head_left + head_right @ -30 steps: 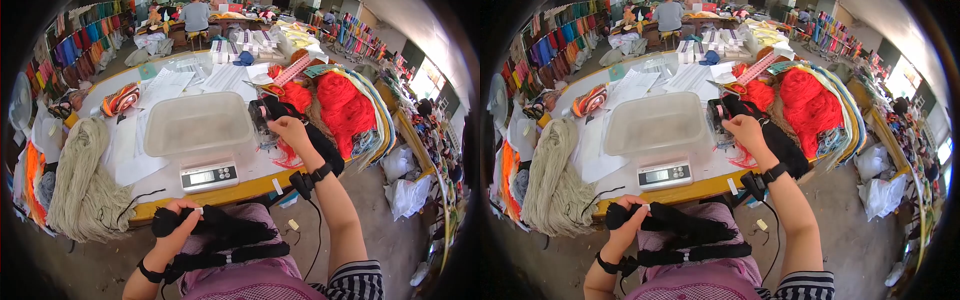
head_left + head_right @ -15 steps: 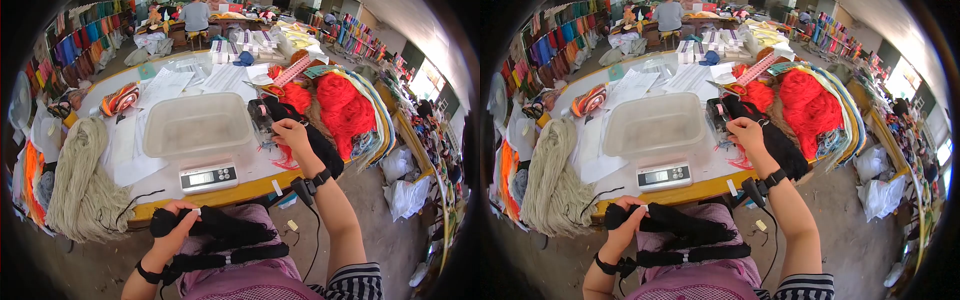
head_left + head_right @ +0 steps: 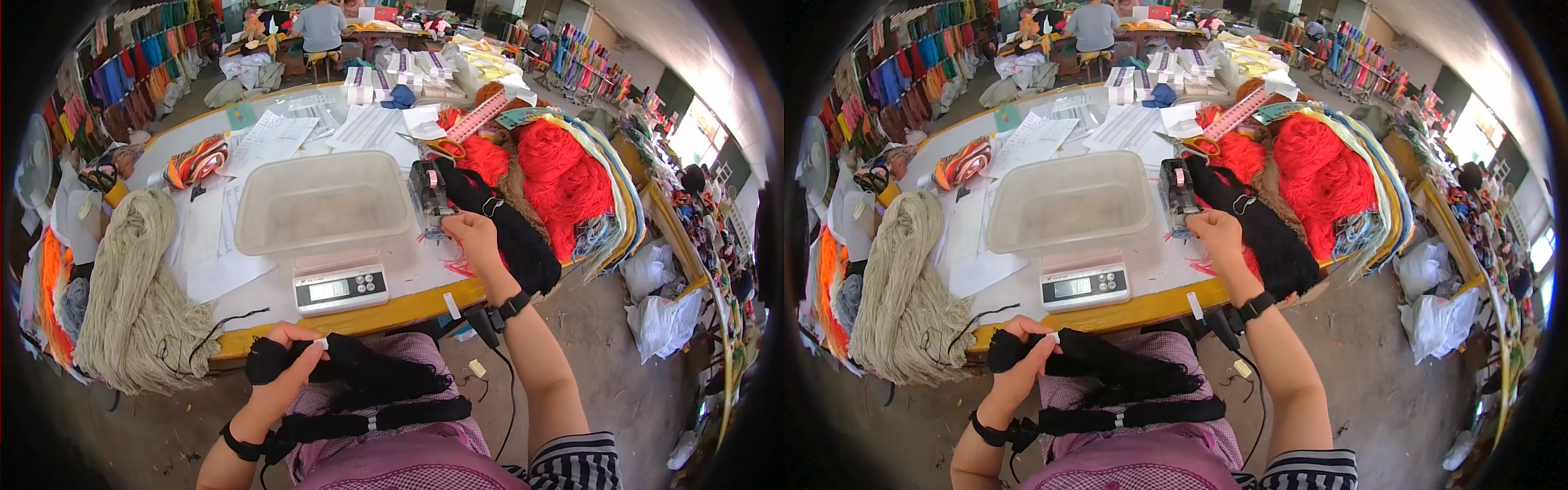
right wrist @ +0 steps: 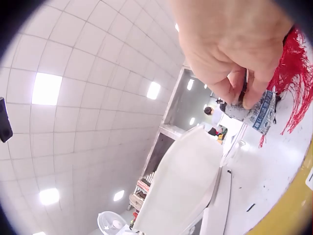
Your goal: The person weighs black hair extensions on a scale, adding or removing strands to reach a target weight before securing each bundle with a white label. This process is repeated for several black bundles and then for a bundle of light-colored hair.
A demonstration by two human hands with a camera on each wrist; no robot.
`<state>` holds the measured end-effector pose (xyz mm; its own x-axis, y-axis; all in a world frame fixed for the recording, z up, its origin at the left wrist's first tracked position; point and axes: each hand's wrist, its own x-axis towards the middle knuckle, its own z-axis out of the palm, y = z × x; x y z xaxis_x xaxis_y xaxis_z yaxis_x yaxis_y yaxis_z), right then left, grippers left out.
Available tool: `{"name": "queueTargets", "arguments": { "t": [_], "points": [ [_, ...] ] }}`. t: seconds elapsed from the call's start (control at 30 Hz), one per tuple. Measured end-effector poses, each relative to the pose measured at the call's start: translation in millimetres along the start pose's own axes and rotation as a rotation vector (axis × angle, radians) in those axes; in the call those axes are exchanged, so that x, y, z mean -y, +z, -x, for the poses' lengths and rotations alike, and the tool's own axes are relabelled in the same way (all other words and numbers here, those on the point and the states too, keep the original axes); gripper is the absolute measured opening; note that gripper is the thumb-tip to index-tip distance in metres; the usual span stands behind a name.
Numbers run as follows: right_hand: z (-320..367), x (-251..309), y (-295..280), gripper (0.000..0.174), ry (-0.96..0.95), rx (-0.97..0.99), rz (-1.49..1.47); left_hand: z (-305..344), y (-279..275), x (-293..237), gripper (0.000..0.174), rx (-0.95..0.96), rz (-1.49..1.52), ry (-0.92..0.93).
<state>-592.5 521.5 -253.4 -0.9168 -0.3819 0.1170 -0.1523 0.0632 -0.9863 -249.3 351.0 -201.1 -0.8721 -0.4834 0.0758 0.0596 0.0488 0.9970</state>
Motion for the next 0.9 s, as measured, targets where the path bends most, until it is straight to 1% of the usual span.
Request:
{"name": "queueTargets", "arguments": {
  "t": [0.07, 0.1, 0.17, 0.2, 0.27, 0.33, 0.37, 0.4, 0.47, 0.53, 0.6, 0.63, 0.7, 0.9],
  "points": [
    [1, 5, 2, 0.012, -0.052, -0.083, 0.159, 0, 1, -2, 0.008, -0.002, 0.008, -0.013],
    [-1, 7, 0, 0.012, -0.053, -0.081, 0.158, 0, 4, -5, 0.008, -0.003, 0.007, -0.024],
    [-6, 8, -4, 0.012, -0.239, -0.153, 0.478, 0, 6, -9, 0.008, -0.012, -0.001, -0.041],
    [-6, 4, -8, 0.012, -0.237, -0.145, 0.473, 0, 8, -9, 0.008, -0.009, 0.020, -0.043],
    [-11, -4, -12, 0.010, -0.280, -0.145, 0.611, -1, 9, -12, 0.008, -0.028, 0.034, -0.047],
    [1, 9, -13, 0.010, -0.315, -0.098, 0.423, -1, 11, -15, 0.009, -0.044, 0.012, -0.061],
    [12, 24, -6, 0.009, -0.204, -0.016, 0.217, -3, 12, -14, 0.008, -0.067, 0.089, -0.045],
    [35, 50, 7, 0.008, -0.089, 0.062, -0.021, -5, 14, -17, 0.008, -0.084, 0.100, -0.069],
    [71, 79, 21, 0.006, -0.124, 0.160, -0.061, -9, 16, -16, 0.009, -0.078, 0.137, -0.071],
    [114, 108, 36, 0.007, -0.045, 0.329, -0.135, -11, 19, -19, 0.010, -0.074, 0.186, -0.094],
    [153, 133, 53, 0.010, 0.141, 0.506, -0.196, -11, 23, -21, 0.011, -0.060, 0.232, -0.121],
    [161, 135, 59, 0.010, 0.145, 0.508, -0.194, -11, 25, -21, 0.012, -0.043, 0.229, -0.107],
    [170, 136, 68, 0.012, 0.185, 0.623, -0.166, -10, 27, -21, 0.011, -0.013, 0.206, -0.090],
    [165, 117, 84, 0.014, 0.091, 0.602, -0.185, -5, 23, -23, 0.013, 0.060, 0.199, -0.061]
  ]
}}
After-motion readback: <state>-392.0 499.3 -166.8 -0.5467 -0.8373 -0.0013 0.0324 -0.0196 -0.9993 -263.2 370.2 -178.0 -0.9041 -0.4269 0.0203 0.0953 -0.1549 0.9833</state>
